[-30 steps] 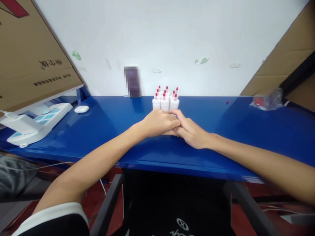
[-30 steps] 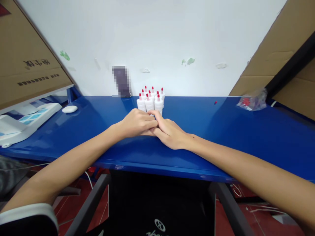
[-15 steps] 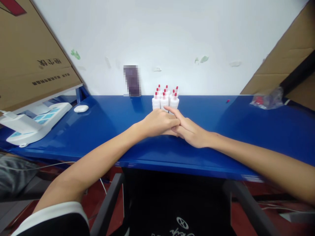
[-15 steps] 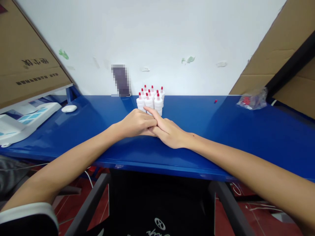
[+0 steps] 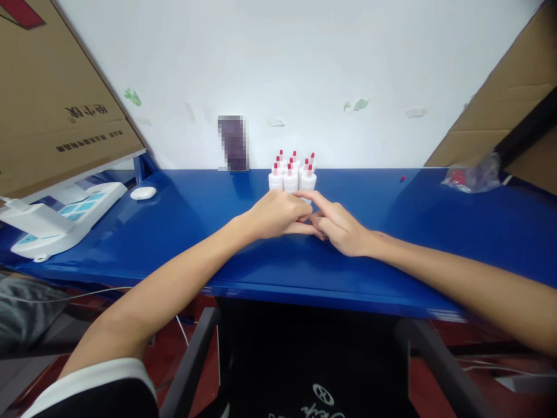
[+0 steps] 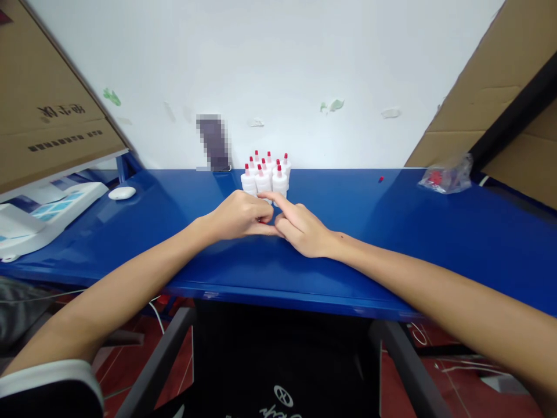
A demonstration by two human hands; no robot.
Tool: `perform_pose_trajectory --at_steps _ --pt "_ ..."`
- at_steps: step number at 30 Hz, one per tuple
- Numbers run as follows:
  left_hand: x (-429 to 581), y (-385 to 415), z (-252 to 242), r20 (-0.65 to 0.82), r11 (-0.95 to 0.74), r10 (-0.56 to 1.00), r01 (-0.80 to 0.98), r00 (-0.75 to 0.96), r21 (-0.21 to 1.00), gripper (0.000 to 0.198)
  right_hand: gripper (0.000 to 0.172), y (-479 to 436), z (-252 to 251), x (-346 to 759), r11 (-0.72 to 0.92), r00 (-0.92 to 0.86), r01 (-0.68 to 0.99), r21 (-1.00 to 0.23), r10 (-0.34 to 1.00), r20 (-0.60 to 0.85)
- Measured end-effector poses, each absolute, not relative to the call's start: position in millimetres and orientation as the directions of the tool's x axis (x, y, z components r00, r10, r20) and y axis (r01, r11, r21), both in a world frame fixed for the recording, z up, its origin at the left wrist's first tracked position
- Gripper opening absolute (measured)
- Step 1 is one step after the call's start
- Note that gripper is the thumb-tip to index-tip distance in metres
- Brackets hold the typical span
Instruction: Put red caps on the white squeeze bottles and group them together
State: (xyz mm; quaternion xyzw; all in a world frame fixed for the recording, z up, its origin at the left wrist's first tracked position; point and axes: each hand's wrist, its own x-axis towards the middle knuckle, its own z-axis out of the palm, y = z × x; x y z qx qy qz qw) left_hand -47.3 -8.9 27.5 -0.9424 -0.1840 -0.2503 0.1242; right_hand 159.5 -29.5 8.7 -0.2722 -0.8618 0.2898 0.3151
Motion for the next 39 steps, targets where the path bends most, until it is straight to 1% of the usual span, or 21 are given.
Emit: perform_pose_trajectory --at_steps 3,6,8,10,12,15,16,18,21,24,25,27,29,31,35,37,39 --pt "-45.3 -11.0 28.2 0.505 -0.917 0.298 0.39 0.81 -0.085 0.054 0.05 -28.7 8.0 160.7 0.679 -0.652 0.239 -0.694 0.642 0.404" --pt "-41.8 -14.7 28.5 0.497 -0.937 0.315 0.348 0.808 0.026 0.047 0.046 -28.2 4.9 160.0 0.654 -0.642 0.184 -0.734 0.645 0.414" --pt "-40.8 -16.2 29.0 0.477 -0.936 0.345 0.333 0.808 0.114 0.036 0.052 -28.0 2.3 158.9 0.636 -0.641 0.147 -0.757 0.644 0.417" --pt "-41.2 -16.4 29.9 0.451 -0.926 0.377 0.331 0.809 0.18 0.028 0.062 -28.6 0.6 157.8 0.624 -0.646 0.12 -0.772 0.64 0.416" --pt "-42.4 -15.6 31.3 0.428 -0.92 0.391 0.333 0.815 0.207 0.028 0.069 -30.1 0.9 156.9 0.611 -0.66 0.113 -0.784 0.635 0.4" --pt "-44.0 -14.1 34.5 0.401 -0.917 0.396 0.33 0.826 0.227 0.032 0.07 -31.6 3.7 156.6 0.588 -0.679 0.124 -0.799 0.638 0.364" --pt "-44.6 -13.6 36.0 0.395 -0.914 0.398 0.321 0.828 0.249 0.033 0.07 -31.3 4.6 156.9 0.585 -0.676 0.133 -0.8 0.643 0.359" --pt "-46.7 -12.3 39.4 0.391 -0.893 0.423 0.303 0.817 0.332 0.036 0.068 -29.5 5.7 157.6 0.597 -0.661 0.171 -0.784 0.66 0.358" --pt "-53.5 -8.7 45.2 0.384 -0.824 0.507 0.303 0.772 0.478 0.045 0.061 -25.4 5.7 157.8 0.643 -0.65 0.273 -0.715 0.671 0.356" --pt "-62.9 -2.9 51.1 0.4 -0.771 0.585 0.332 0.705 0.544 0.05 0.045 -23.3 5.5 156.3 0.668 -0.674 0.36 -0.652 0.669 0.313" --pt "-66.0 -0.7 53.2 0.42 -0.764 0.603 0.34 0.678 0.548 0.051 0.04 -23.3 5.8 155.8 0.679 -0.676 0.399 -0.616 0.672 0.303" --pt "-71.7 3.8 57.2 0.481 -0.761 0.629 0.356 0.611 0.542 0.054 0.035 -23.6 7.1 156.0 0.706 -0.663 0.495 -0.506 0.684 0.305" --pt "-77.0 8.4 60.6 0.539 -0.763 0.64 0.373 0.547 0.528 0.056 0.034 -23.7 9.6 158.2 0.717 -0.648 0.575 -0.394 0.693 0.316" --pt "-81.8 12.6 62.3 0.569 -0.763 0.645 0.388 0.51 0.517 0.057 0.036 -23.5 13.0 162.2 0.721 -0.664 0.611 -0.327 0.692 0.284" --pt "-86.8 17.9 59.3 0.554 -0.75 0.66 0.407 0.508 0.522 0.056 0.045 -24.4 21.5 169.6 0.763 -0.749 0.624 -0.169 0.646 0.147" --pt "-86.6 18.5 55.4 0.538 -0.746 0.664 0.413 0.519 0.523 0.056 0.044 -25.9 24.8 170.4 0.764 -0.759 0.638 -0.095 0.645 0.094" --pt "-85.4 18.5 51.0 0.516 -0.743 0.667 0.421 0.538 0.521 0.057 0.039 -27.2 26.1 169.5 0.759 -0.756 0.648 -0.061 0.651 0.061"
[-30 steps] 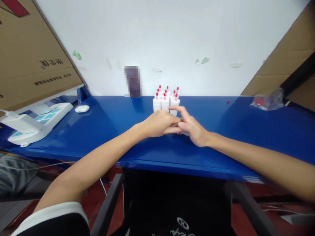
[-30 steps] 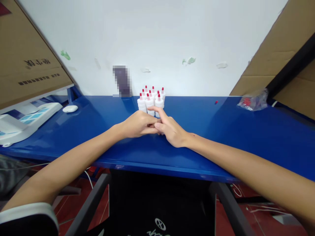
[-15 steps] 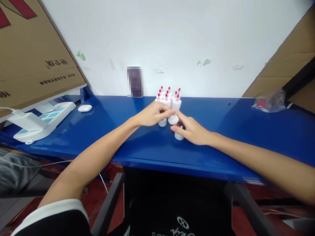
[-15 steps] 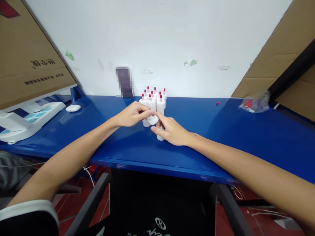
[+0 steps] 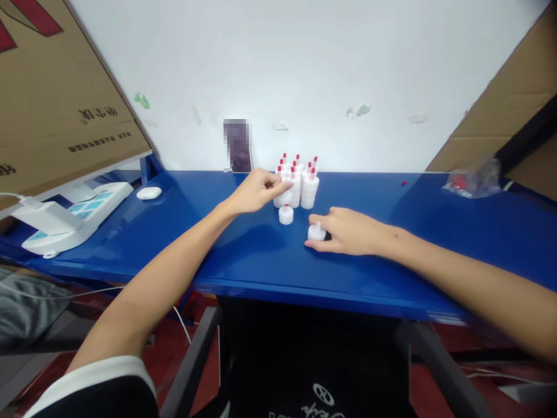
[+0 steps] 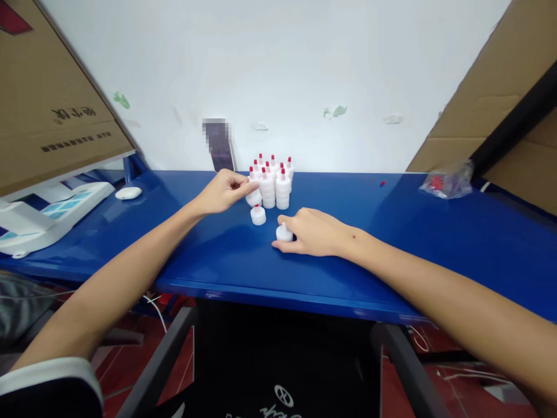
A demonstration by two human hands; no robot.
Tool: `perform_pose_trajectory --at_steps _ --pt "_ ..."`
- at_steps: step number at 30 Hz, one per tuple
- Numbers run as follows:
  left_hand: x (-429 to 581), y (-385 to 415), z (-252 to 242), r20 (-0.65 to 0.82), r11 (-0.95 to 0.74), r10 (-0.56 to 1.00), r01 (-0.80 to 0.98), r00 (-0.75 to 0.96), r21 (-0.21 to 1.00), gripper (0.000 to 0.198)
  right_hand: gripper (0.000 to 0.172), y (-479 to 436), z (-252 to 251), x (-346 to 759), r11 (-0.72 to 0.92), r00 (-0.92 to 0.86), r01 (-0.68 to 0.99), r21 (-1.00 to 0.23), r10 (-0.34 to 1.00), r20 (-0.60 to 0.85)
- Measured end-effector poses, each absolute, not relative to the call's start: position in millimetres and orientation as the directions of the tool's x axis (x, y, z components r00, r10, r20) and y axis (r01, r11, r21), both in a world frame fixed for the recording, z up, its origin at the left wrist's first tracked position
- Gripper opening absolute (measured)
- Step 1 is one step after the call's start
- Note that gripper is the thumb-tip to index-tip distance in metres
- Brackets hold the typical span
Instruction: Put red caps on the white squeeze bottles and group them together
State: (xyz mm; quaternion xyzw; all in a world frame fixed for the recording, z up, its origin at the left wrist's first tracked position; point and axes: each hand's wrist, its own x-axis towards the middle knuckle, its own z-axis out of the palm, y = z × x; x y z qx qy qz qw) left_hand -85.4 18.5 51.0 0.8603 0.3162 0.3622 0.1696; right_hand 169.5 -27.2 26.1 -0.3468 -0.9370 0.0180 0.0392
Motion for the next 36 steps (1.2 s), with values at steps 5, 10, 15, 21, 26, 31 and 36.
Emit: perform_pose_trajectory --at_steps 5,10,15,21,26,31,36 --pt "-82.9 18.8 43.1 0.456 -0.734 0.67 0.428 0.586 0.528 0.059 0.04 -25.3 23.9 167.3 0.795 -0.785 0.606 -0.023 0.603 0.141" --pt "-80.3 21.2 43.9 0.57 -0.741 0.667 0.343 0.48 0.577 0.062 0.046 -22.3 25.9 169.6 0.825 -0.76 0.565 0.032 0.505 0.408" --pt "-75.7 21.7 44.7 0.641 -0.701 0.706 0.17 0.3 0.692 0.065 0.029 -20.1 17.0 167.7 0.838 -0.657 0.464 -0.287 0.542 0.523" --pt "-62.6 16.4 40.9 0.616 -0.643 0.756 0.072 0.219 0.763 0.062 0.023 -17.2 5.9 162.4 0.85 -0.606 0.42 -0.317 0.523 0.6" --pt "-52.0 12.4 33.8 0.678 -0.702 0.707 0.086 0.203 0.706 0.057 0.005 -21.0 6.0 160.9 0.84 -0.626 0.461 -0.284 0.535 0.566" --pt "-45.2 0.6 29.9 0.82 -0.875 0.481 0.235 0.31 0.424 0.05 0.023 -24.3 9.6 159.6 0.828 -0.603 0.465 -0.315 0.556 0.572" --pt "-38.2 -11.0 30.0 0.87 -0.929 0.339 0.274 0.359 0.249 0.042 0.012 -23.2 12.4 159.3 0.822 -0.528 0.463 -0.331 0.556 0.642"
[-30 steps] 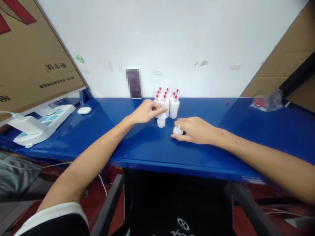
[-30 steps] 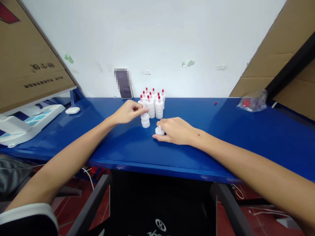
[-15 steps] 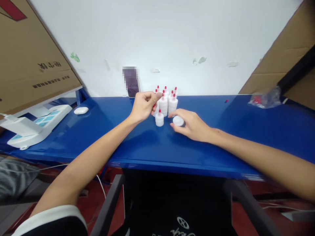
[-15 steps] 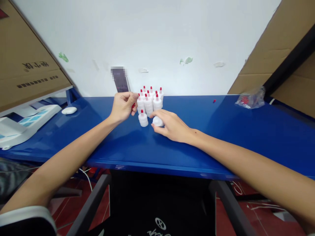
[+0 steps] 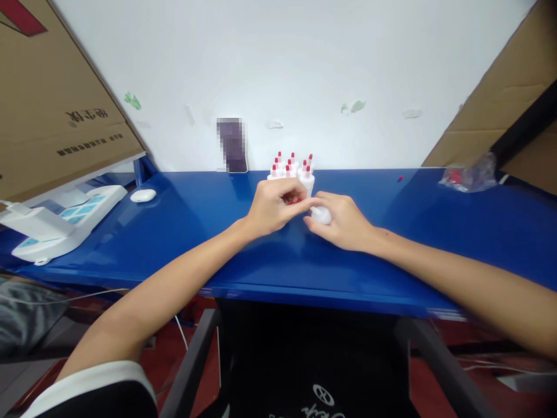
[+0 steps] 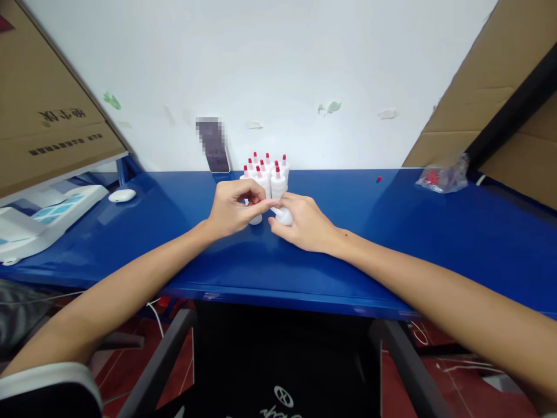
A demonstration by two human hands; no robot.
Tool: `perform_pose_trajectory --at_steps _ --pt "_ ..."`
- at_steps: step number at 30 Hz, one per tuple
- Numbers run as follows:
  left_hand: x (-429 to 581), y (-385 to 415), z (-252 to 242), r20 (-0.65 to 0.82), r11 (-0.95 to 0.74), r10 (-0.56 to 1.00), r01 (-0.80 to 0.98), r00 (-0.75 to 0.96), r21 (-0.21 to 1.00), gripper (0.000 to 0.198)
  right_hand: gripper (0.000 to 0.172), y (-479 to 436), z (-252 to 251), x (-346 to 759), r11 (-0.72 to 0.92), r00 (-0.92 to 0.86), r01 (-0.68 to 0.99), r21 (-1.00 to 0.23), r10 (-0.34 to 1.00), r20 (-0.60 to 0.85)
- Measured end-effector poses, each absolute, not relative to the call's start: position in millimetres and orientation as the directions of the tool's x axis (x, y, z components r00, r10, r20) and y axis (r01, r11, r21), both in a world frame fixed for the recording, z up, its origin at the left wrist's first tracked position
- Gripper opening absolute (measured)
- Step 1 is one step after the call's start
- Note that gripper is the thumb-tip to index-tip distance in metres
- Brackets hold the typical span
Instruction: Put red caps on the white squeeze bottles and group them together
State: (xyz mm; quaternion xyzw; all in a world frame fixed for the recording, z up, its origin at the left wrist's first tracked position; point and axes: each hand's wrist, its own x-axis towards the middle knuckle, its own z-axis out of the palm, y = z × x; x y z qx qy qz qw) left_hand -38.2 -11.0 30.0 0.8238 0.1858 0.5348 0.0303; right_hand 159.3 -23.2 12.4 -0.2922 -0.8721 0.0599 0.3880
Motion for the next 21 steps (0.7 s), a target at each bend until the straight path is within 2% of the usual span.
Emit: perform_pose_trajectory --at_steps 4,7,15,19,21 --pt "-38.5 -13.6 30.9 0.889 -0.955 0.202 0.284 0.412 0.085 0.033 0.006 -24.9 12.1 159.2 0.761 -0.527 0.458 -0.46 0.649 0.549" --pt "-39.7 -14.7 31.1 0.87 -0.957 0.118 0.288 0.479 -0.029 0.032 0.014 -28.6 12.2 158.5 0.758 -0.564 0.416 -0.502 0.648 0.512" --pt "-41.6 -15.4 26.4 0.795 -0.939 0.105 0.324 0.597 -0.119 0.032 0.014 -33.3 13.9 157.4 0.764 -0.617 0.31 -0.567 0.615 0.491" --pt "-42.4 -15.6 27.1 0.77 -0.927 0.059 0.321 0.635 -0.194 0.026 0.03 -32.3 16.0 161.5 0.753 -0.722 0.195 -0.628 0.544 0.428" --pt "-41.9 -17.5 27.4 0.754 -0.926 0.038 0.306 0.656 -0.22 0.025 0.036 -31.8 16.3 162.2 0.706 -0.728 0.151 -0.692 0.553 0.405"
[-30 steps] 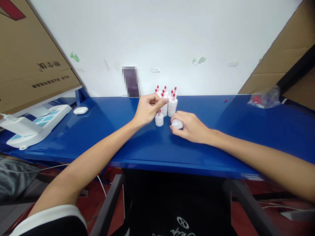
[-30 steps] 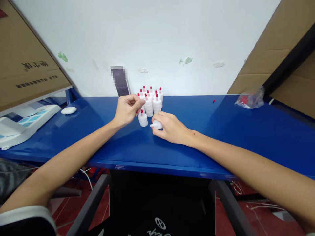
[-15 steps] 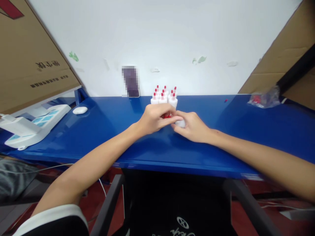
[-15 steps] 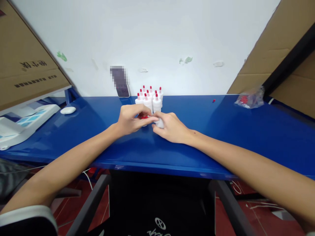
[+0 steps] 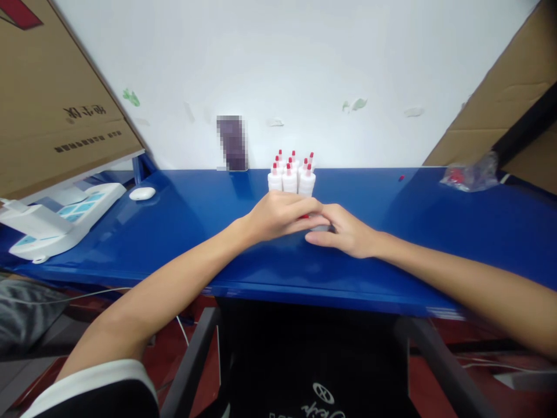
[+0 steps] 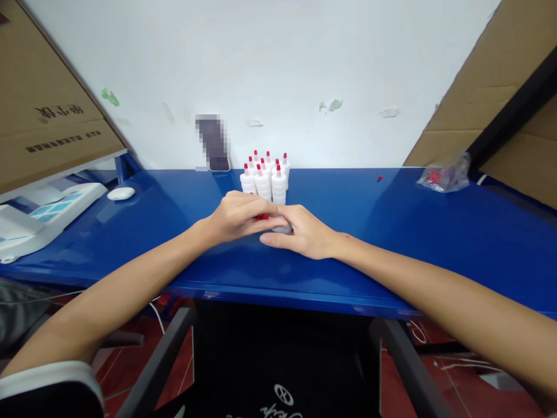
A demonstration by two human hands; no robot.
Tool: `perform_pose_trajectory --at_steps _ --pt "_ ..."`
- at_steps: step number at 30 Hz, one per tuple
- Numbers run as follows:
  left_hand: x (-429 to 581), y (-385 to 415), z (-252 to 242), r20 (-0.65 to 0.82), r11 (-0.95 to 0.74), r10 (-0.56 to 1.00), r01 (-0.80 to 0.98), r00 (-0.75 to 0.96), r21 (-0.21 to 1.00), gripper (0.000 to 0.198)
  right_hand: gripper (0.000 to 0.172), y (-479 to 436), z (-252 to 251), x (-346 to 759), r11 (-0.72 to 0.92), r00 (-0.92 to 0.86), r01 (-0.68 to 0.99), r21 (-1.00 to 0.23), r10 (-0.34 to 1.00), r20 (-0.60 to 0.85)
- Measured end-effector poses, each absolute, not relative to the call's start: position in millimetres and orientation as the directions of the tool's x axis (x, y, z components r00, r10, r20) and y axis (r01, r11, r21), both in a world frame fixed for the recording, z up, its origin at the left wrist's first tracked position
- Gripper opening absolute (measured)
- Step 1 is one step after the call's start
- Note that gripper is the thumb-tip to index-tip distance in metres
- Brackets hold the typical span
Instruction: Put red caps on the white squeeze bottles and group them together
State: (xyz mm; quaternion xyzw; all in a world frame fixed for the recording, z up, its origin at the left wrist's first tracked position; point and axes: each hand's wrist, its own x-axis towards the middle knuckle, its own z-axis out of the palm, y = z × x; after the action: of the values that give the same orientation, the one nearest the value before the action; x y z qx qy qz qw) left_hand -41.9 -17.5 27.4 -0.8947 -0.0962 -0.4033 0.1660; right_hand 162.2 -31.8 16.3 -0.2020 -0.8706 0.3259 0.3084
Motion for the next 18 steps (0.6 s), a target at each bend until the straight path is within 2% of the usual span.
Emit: perform_pose_trajectory --at_steps 3,6,9,11,15,18 --pt "-40.1 -21.3 26.0 0.711 -0.941 0.045 0.268 0.702 -0.205 0.025 0.039 -31.1 15.1 160.2 0.59 -0.699 0.14 -0.795 0.628 0.342" --pt "-38.7 -23.1 23.6 0.707 -0.965 0.076 0.231 0.703 -0.126 0.022 0.037 -30.2 14.8 157.7 0.517 -0.674 0.12 -0.848 0.67 0.313" --pt "-39.1 -21.7 23.5 0.719 -0.963 0.128 0.259 0.683 -0.075 0.032 0.033 -28.7 17.4 157.7 0.53 -0.623 0.119 -0.84 0.698 0.352" --pt "-39.7 -20.0 24.8 0.729 -0.949 0.141 0.302 0.669 -0.093 0.037 0.038 -27.7 19.7 158.8 0.562 -0.588 0.134 -0.816 0.708 0.39" --pt "-40.7 -16.4 27.5 0.78 -0.929 0.066 0.324 0.622 -0.179 0.036 0.039 -27.4 22.0 160.0 0.608 -0.549 0.138 -0.782 0.704 0.451" --pt "-43.9 -13.3 30.7 0.84 -0.909 0.106 0.394 0.532 -0.135 0.044 0.039 -28.3 21.4 159.4 0.609 -0.524 0.173 -0.774 0.722 0.452"
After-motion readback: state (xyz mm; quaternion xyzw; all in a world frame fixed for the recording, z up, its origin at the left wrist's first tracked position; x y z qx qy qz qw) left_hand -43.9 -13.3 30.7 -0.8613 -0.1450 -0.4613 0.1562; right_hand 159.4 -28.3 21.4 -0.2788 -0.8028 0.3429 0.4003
